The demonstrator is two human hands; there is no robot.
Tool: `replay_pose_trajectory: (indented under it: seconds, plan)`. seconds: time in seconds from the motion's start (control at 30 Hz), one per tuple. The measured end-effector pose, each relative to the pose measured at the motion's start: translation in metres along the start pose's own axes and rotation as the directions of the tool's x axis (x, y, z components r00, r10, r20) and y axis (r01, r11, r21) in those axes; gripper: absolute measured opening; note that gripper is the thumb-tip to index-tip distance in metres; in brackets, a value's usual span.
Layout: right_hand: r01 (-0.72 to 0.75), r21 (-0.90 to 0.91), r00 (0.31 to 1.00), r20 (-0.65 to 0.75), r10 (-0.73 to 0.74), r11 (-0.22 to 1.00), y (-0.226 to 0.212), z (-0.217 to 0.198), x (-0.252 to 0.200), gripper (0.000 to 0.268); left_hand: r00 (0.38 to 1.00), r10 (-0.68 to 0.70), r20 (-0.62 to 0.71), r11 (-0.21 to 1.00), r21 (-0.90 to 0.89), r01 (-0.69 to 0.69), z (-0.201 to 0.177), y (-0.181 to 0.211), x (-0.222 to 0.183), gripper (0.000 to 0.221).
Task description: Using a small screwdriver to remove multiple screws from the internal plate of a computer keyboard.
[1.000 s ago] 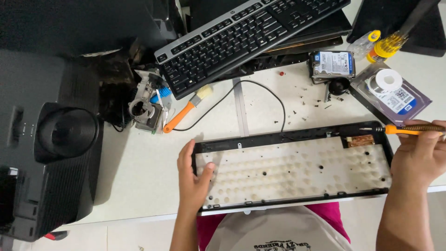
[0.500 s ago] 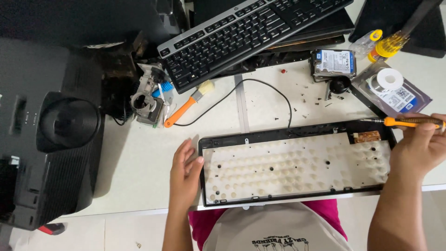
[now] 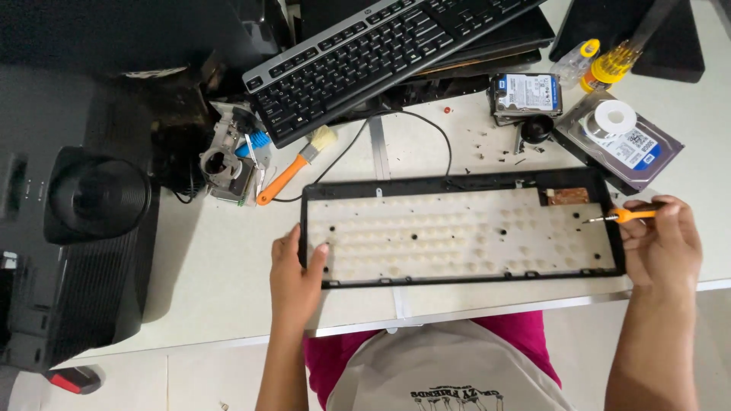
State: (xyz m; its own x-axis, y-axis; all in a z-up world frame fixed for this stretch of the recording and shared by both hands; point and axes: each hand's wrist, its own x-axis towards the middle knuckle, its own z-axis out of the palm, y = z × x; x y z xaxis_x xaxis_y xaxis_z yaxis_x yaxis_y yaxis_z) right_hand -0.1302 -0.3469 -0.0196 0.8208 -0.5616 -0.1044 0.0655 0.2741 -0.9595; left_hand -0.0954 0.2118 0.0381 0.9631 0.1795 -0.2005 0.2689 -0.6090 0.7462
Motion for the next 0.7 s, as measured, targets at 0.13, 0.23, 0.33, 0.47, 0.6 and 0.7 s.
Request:
replay_pose_trajectory:
  seconds: [0.13, 0.23, 0.33, 0.47, 0.6, 0.7]
  plan:
    - [-0.064, 0.112, 0.996, -0.051, 0.070, 0.992, -0.005, 0.021, 0.017, 0.027, 0.998, -0.014, -0.068, 0.993, -0.119, 0.006, -0.020, 0.024, 0.020, 0.078]
    - [-0.066, 0.205, 0.995, 0.089, 0.049, 0.977, -0.024, 0.021, 0.029, 0.028, 0.997, -0.006, -0.072, 0.989, -0.150, -0.005, -0.045, 0.048, 0.017, 0.081]
    - [-0.061, 0.231, 0.993, 0.111, 0.036, 0.971, -0.044, 0.013, 0.013, 0.031, 0.991, 0.072, -0.109, 0.980, -0.177, -0.091, -0.061, 0.059, -0.008, 0.071]
    - [-0.071, 0.216, 0.974, 0.225, 0.021, 0.974, -0.029, -0.038, -0.010, 0.032, 0.995, 0.063, -0.080, 0.983, -0.165, -0.076, -0.058, 0.045, -0.057, 0.073]
    - [-0.134, 0.275, 0.946, 0.323, 0.040, 0.952, 0.004, -0.118, -0.042, 0.030, 0.992, -0.055, -0.111, 0.983, -0.181, 0.034, -0.036, -0.003, -0.115, 0.069]
    - [-0.141, 0.122, 0.962, 0.252, 0.107, 0.982, 0.009, -0.147, -0.060, 0.028, 0.974, -0.141, -0.177, 0.963, -0.252, 0.094, -0.024, 0.000, -0.143, 0.069]
